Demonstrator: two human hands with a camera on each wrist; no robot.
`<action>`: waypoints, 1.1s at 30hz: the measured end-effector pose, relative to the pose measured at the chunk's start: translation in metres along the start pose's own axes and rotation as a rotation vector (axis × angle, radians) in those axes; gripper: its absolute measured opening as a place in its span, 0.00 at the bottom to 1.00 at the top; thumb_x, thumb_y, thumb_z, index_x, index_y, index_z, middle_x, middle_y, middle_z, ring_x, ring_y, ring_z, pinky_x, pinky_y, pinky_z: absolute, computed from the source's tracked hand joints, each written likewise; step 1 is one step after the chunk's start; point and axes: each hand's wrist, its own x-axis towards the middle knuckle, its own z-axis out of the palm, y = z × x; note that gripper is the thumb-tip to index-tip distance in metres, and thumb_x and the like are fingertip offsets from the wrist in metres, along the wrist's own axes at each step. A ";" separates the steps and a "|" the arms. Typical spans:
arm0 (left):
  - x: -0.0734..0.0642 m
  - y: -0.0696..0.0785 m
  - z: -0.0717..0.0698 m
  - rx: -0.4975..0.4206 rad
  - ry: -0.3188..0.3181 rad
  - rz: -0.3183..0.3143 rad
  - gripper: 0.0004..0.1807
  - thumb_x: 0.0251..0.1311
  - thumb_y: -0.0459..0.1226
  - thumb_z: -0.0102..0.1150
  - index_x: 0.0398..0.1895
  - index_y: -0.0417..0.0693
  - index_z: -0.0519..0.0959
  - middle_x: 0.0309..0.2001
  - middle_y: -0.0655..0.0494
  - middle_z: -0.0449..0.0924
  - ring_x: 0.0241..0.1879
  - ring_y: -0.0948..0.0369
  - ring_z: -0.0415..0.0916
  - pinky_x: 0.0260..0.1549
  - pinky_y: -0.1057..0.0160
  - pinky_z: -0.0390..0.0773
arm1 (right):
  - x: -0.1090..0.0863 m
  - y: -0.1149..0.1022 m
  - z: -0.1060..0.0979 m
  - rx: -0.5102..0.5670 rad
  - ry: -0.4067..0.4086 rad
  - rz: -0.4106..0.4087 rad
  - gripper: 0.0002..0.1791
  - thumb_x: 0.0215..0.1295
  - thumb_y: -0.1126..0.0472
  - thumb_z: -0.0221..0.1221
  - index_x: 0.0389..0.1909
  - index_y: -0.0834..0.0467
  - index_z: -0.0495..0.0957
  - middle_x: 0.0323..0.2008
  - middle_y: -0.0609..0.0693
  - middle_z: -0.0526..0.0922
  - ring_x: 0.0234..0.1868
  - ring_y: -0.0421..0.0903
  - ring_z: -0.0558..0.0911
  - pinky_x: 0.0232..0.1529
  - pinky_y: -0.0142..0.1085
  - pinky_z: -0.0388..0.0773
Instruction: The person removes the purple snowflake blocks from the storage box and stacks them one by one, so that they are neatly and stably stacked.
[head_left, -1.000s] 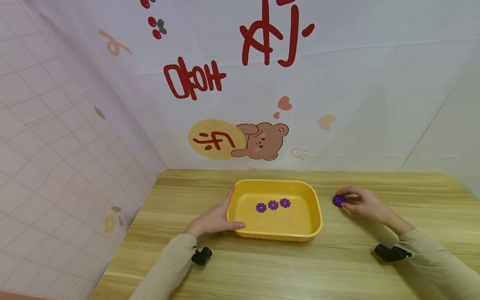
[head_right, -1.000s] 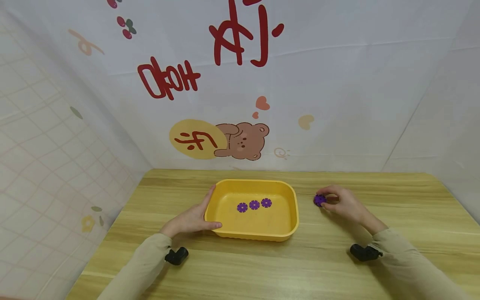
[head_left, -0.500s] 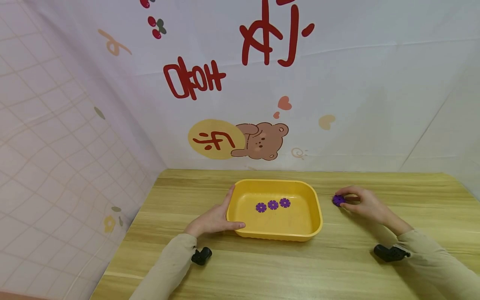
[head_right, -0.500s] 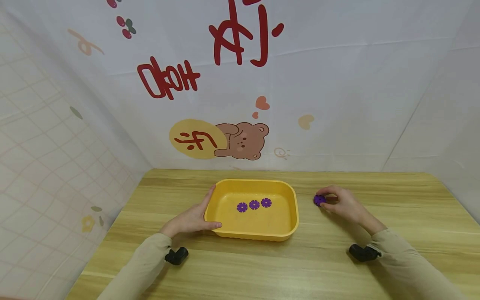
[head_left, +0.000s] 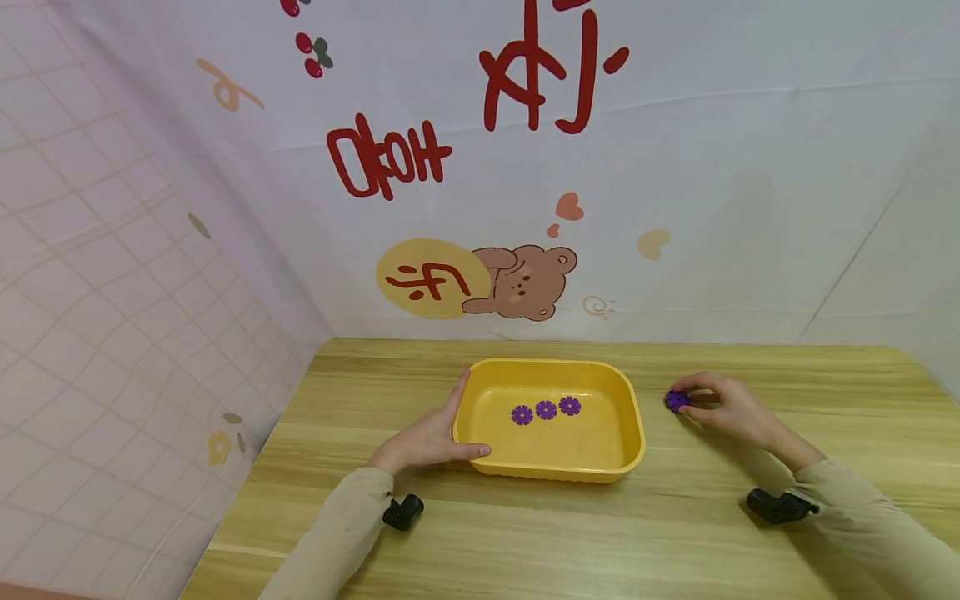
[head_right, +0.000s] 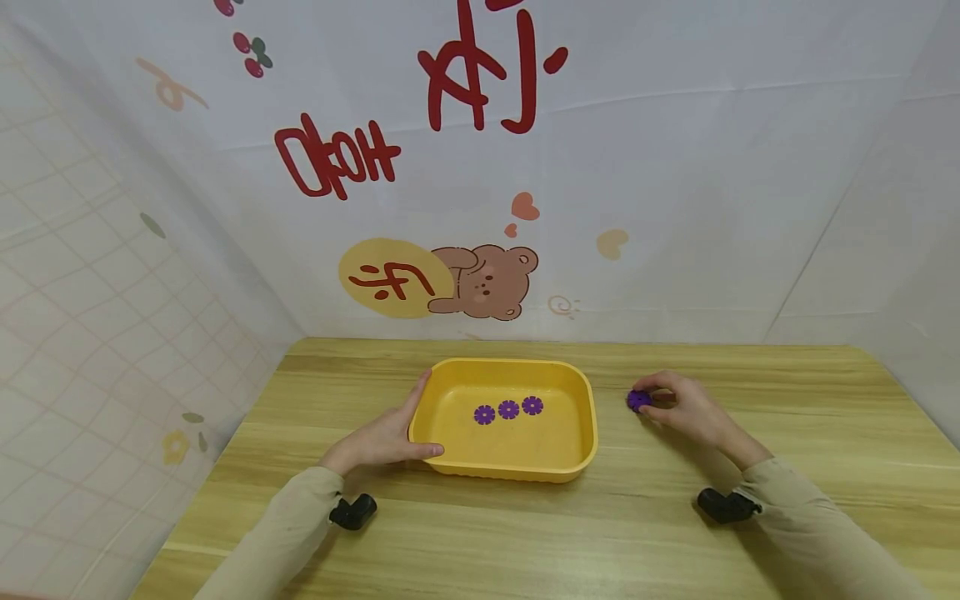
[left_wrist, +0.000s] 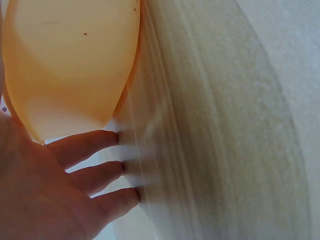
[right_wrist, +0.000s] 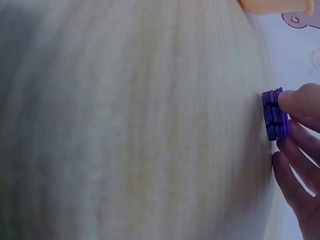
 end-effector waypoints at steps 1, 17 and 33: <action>0.000 0.000 0.000 0.000 0.000 0.000 0.66 0.52 0.58 0.68 0.75 0.64 0.22 0.34 0.57 0.78 0.32 0.62 0.76 0.43 0.60 0.75 | 0.000 0.000 0.000 -0.002 0.001 -0.001 0.16 0.52 0.75 0.68 0.44 0.65 0.81 0.42 0.59 0.82 0.42 0.43 0.81 0.38 0.39 0.81; 0.000 0.000 0.001 -0.008 0.006 0.010 0.65 0.52 0.57 0.68 0.75 0.65 0.23 0.35 0.54 0.78 0.31 0.61 0.76 0.43 0.60 0.75 | 0.008 -0.010 -0.009 0.025 0.016 -0.001 0.17 0.54 0.77 0.65 0.47 0.69 0.79 0.46 0.62 0.80 0.46 0.48 0.81 0.44 0.38 0.79; 0.000 0.001 0.000 -0.003 0.007 0.002 0.66 0.51 0.58 0.68 0.76 0.59 0.25 0.37 0.54 0.77 0.34 0.61 0.75 0.50 0.55 0.73 | 0.039 -0.043 -0.022 -0.016 -0.022 -0.111 0.20 0.54 0.78 0.64 0.49 0.62 0.79 0.47 0.57 0.80 0.48 0.49 0.78 0.48 0.31 0.76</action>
